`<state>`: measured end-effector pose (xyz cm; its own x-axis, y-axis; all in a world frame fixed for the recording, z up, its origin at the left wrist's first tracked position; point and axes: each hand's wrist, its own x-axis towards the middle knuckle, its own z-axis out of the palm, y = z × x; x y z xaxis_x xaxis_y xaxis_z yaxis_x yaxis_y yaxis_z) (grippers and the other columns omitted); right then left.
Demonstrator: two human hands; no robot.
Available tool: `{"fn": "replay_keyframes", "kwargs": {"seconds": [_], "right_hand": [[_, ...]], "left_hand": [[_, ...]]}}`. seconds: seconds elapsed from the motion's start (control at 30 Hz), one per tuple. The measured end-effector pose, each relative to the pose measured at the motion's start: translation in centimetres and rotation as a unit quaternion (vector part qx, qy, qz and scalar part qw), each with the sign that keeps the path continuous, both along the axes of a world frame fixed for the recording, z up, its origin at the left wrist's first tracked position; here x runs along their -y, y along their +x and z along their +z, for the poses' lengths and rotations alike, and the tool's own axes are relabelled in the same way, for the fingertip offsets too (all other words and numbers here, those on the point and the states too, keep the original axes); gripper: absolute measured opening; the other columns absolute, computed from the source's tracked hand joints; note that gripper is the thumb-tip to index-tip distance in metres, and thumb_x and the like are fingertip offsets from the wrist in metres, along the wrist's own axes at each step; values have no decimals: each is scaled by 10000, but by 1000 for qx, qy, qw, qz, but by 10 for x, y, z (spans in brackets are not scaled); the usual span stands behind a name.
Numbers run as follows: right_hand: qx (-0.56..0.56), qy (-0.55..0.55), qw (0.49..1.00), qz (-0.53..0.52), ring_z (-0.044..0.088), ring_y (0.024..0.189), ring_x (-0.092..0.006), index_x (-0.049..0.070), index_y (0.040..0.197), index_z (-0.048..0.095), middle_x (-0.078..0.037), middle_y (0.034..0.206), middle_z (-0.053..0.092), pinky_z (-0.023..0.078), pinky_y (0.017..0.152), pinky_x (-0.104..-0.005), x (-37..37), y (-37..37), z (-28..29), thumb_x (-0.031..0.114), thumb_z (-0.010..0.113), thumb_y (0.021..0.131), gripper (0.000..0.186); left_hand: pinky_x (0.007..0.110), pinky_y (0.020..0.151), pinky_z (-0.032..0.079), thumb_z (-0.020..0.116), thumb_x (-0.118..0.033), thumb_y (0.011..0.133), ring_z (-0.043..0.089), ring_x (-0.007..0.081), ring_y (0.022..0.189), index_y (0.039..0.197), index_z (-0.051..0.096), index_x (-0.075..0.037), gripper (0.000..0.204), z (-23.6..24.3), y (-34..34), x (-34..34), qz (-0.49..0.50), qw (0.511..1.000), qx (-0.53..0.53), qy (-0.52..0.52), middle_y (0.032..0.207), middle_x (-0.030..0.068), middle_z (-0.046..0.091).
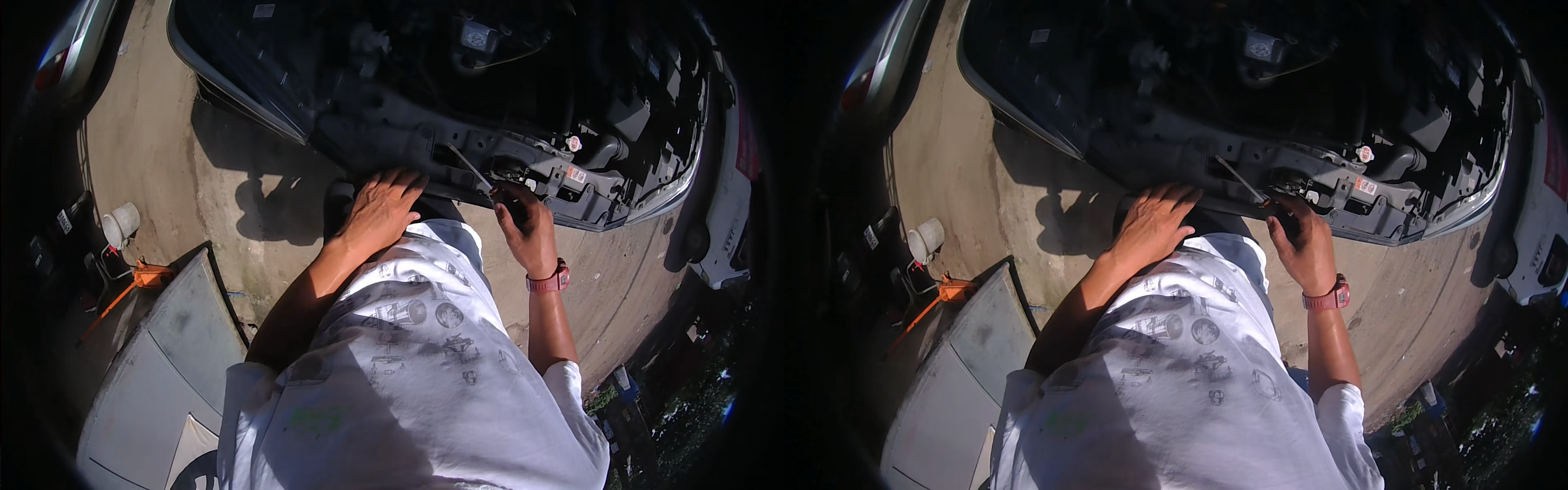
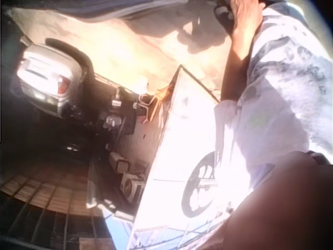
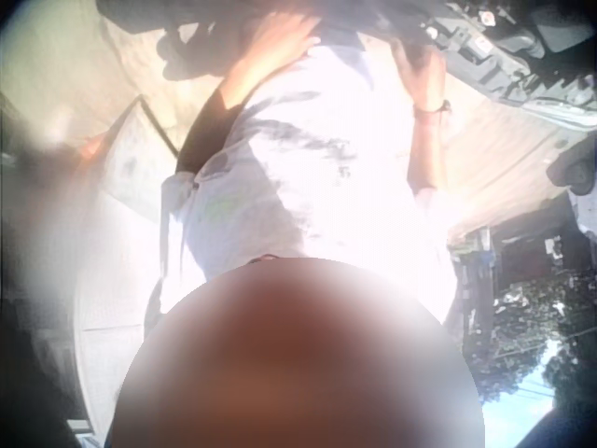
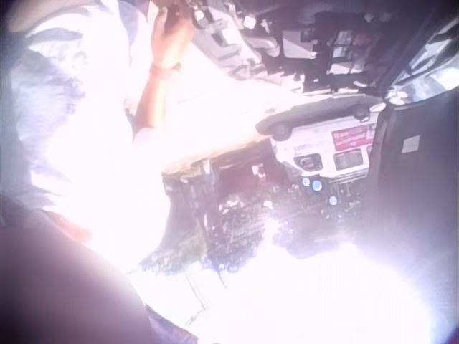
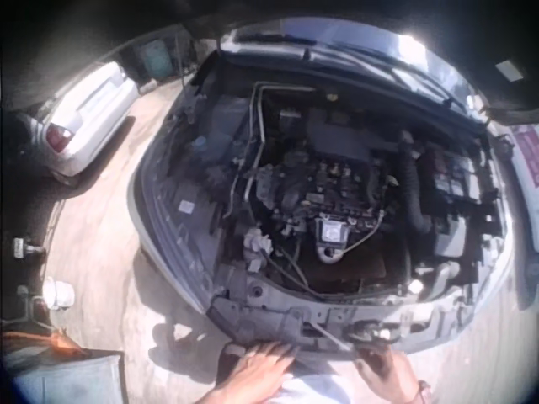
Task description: The person removes a headlight assembly from the front of a car, then uses a screwdriver to detach a plastic underbody panel near the wheel well. They then reattach the headlight and secure the front bumper area with the screwdriver.
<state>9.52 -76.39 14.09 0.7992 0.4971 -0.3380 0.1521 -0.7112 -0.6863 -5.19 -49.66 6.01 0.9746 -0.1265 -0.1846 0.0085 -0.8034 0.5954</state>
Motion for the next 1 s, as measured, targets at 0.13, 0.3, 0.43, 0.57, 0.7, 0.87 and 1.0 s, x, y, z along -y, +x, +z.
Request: {"fn": "replay_keyframes", "kwargs": {"seconds": [0.13,0.3,0.43,0.57,0.7,0.87,1.0], "right_hand": [[10,40,998,45,809,971,-344,21,1349,744,-191,1140,820,619,874,-385,28,36,7,110,790,999,363],[15,28,998,52,803,966,-327,24,1327,745,-185,1117,819,614,878,-379,59,62,2,150,794,1024,332],[9,21,996,89,800,988,-344,33,1333,731,-196,1131,808,613,885,-388,71,66,1,157,793,1026,337],[48,-3,978,201,763,1067,-454,64,1358,690,-228,1144,786,614,905,-480,74,64,5,109,780,984,387],[6,-30,974,225,762,994,-461,77,1330,694,-225,1132,782,622,853,-498,77,61,5,90,763,979,358],[12,-17,969,246,766,931,-446,83,1321,737,-222,1116,780,619,809,-512,80,59,1,123,762,983,341],[24,-27,966,256,767,906,-445,75,1328,734,-224,1116,782,621,804,-510,78,58,-1,121,753,981,350]], "left_hand": [[534,1247,394,799,-330,994,541,401,1415,1463,657,-36,571,-7,17,46,78,997,-10,9,1450,184,625],[538,1181,441,805,-370,993,562,420,1378,1348,707,-41,494,-13,20,81,188,981,13,46,1391,174,652],[532,1156,458,813,-392,984,575,422,1343,1301,726,-52,472,-14,18,89,231,971,31,47,1353,165,663],[525,1143,467,813,-384,982,584,412,1323,1276,735,-55,448,-14,19,85,224,973,44,41,1334,154,673],[524,1131,480,815,-338,984,601,398,1312,1286,743,-87,399,-12,23,86,245,968,43,41,1336,127,682],[506,1056,540,813,-230,969,680,383,1204,1200,783,-92,271,-5,36,100,302,950,80,-20,1236,120,747],[496,978,582,810,-190,952,724,386,1115,1150,801,-95,221,-5,49,107,316,944,79,-46,1149,122,773]]}}
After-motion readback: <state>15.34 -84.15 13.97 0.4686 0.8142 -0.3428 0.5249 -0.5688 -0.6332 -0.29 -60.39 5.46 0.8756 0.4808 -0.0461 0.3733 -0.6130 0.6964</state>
